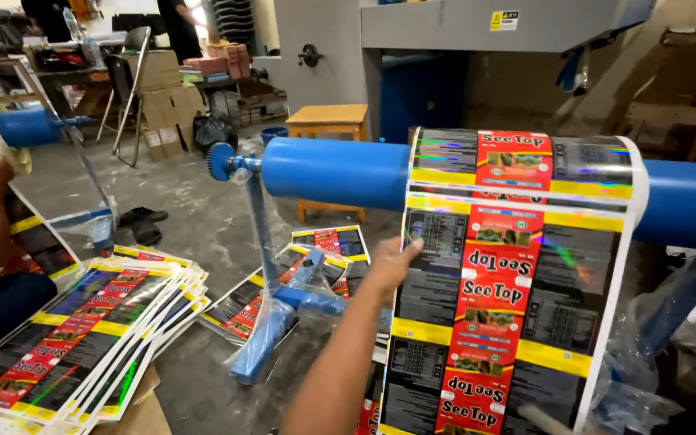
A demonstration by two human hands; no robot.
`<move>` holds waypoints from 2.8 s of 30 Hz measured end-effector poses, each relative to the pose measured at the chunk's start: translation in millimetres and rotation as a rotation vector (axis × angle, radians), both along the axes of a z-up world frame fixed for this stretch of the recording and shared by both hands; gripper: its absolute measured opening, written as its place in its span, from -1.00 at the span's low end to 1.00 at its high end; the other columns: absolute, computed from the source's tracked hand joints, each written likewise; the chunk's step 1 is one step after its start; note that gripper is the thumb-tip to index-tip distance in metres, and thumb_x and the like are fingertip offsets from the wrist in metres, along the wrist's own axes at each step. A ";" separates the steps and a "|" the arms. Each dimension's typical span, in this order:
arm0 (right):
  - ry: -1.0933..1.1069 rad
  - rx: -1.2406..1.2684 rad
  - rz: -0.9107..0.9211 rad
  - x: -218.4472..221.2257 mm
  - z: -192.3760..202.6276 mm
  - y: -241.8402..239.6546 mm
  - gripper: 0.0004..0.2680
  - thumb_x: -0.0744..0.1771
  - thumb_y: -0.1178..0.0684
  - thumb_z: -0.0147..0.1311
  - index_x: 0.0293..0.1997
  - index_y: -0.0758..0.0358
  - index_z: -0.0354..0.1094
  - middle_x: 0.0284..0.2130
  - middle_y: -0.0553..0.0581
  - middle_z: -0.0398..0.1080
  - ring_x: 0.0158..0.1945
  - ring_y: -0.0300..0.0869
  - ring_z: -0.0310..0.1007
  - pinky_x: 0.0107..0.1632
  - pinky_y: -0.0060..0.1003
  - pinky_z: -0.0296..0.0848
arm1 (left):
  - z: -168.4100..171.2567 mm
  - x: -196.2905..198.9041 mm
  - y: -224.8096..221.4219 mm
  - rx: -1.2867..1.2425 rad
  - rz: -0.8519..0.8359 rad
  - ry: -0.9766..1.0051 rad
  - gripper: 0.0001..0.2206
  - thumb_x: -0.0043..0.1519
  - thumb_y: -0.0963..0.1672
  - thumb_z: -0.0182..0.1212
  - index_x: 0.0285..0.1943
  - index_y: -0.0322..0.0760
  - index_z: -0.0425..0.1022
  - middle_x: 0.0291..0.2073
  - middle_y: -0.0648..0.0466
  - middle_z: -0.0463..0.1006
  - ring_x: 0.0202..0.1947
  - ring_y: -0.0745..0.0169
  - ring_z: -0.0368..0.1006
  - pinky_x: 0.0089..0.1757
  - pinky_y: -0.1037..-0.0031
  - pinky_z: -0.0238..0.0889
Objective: The person cuts individual labels from a roll with a blade, then places each cut label onto a stack by hand.
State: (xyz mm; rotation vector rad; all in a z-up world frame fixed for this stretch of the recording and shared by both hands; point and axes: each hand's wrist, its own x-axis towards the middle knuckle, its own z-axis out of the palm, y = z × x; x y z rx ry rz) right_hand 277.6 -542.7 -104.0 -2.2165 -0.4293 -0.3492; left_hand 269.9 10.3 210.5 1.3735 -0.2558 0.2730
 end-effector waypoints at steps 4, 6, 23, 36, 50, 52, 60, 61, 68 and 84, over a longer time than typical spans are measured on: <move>-0.021 0.062 -0.032 -52.3 136.1 88.0 -0.80 0.33 0.06 0.10 0.01 0.26 0.46 -0.40 0.15 0.58 -0.23 -0.17 0.66 -0.13 -0.24 0.53 | -12.8 -35.5 -18.0 0.065 0.188 -0.078 -0.77 0.31 -0.10 0.21 -0.11 -0.41 0.62 -0.33 0.13 0.64 -0.32 0.45 0.41 -0.23 0.40 0.35; -0.030 0.087 -0.050 -100.9 266.8 170.6 -0.80 0.33 0.07 0.10 0.02 0.28 0.47 -0.40 0.15 0.58 -0.24 -0.18 0.66 -0.14 -0.25 0.53 | -10.5 -61.5 -21.4 0.176 0.278 -0.064 -0.76 0.32 -0.08 0.21 -0.16 -0.43 0.61 -0.41 0.06 0.63 -0.38 0.42 0.39 -0.27 0.36 0.33; -0.446 -0.603 0.019 -134.7 412.5 357.2 -0.81 0.37 -0.04 0.02 0.05 0.07 0.44 -0.36 0.21 0.55 -0.30 0.13 0.55 -0.26 0.06 0.46 | -41.1 -161.8 -34.3 0.276 0.353 -0.095 -0.78 0.31 -0.10 0.15 -0.09 -0.39 0.57 -0.37 -0.18 0.64 -0.40 0.07 0.56 -0.26 0.27 0.36; -0.474 -0.877 0.092 -152.2 418.4 359.5 -0.78 0.31 0.08 0.01 0.06 0.09 0.36 -0.34 0.17 0.52 -0.22 0.09 0.55 -0.21 0.04 0.48 | -43.7 -188.6 -37.6 0.369 0.411 0.094 -0.76 0.31 -0.04 0.16 -0.10 -0.28 0.60 -0.38 -0.21 0.61 -0.28 -0.28 0.56 -0.30 0.12 0.34; -0.541 -1.012 0.100 -159.9 416.2 302.9 -0.67 0.20 0.09 0.10 0.08 0.21 0.33 -0.37 0.17 0.51 -0.23 0.07 0.54 -0.22 0.01 0.48 | -55.7 -187.9 -34.3 0.291 0.367 0.027 -0.75 0.31 -0.06 0.17 -0.25 -0.40 0.52 -0.59 -0.16 0.51 -0.58 -0.11 0.42 -0.41 0.22 0.27; -0.555 -1.023 0.065 -161.0 414.7 289.8 -0.66 0.20 0.09 0.10 0.08 0.21 0.34 -0.37 0.17 0.51 -0.25 0.07 0.55 -0.25 -0.01 0.49 | -64.5 -183.7 -34.6 0.325 0.403 -0.030 -0.71 0.33 -0.05 0.18 -0.30 -0.42 0.50 -0.58 -0.14 0.50 -0.57 0.00 0.40 -0.41 0.23 0.25; -0.590 -1.012 -0.042 -167.1 408.0 232.3 -0.69 0.22 0.16 0.04 0.07 0.18 0.35 -0.31 0.18 0.51 -0.22 0.07 0.55 -0.20 -0.03 0.50 | -49.8 -192.5 -33.1 0.341 0.378 0.005 -0.72 0.31 -0.04 0.15 -0.21 -0.38 0.55 -0.57 -0.13 0.54 -0.56 0.01 0.45 -0.40 0.25 0.28; -0.601 -1.010 -0.051 -167.0 406.5 224.3 -0.69 0.22 0.16 0.03 0.07 0.18 0.35 -0.29 0.19 0.51 -0.21 0.07 0.55 -0.20 -0.03 0.50 | -48.8 -192.8 -32.8 0.337 0.377 0.005 -0.73 0.31 -0.04 0.15 -0.19 -0.37 0.57 -0.56 -0.13 0.55 -0.56 0.01 0.45 -0.39 0.25 0.28; -0.501 -1.065 -0.149 -173.4 402.7 183.3 -0.70 0.22 0.10 0.09 0.06 0.14 0.35 -0.31 0.16 0.50 -0.20 0.06 0.55 -0.19 -0.04 0.50 | -49.7 -193.7 -34.4 0.319 0.366 -0.048 -0.72 0.32 -0.05 0.15 -0.21 -0.40 0.57 -0.50 -0.13 0.62 -0.51 0.05 0.55 -0.37 0.26 0.32; -0.348 -1.068 -0.513 -170.6 372.1 102.8 -0.77 0.38 0.03 0.02 0.18 0.02 0.42 -0.22 0.11 0.55 -0.16 -0.01 0.58 -0.13 -0.09 0.56 | -67.3 -212.9 -6.8 0.174 0.399 0.152 -0.73 0.34 -0.06 0.18 -0.06 -0.40 0.62 -0.44 0.01 0.60 -0.43 0.28 0.41 -0.31 0.39 0.28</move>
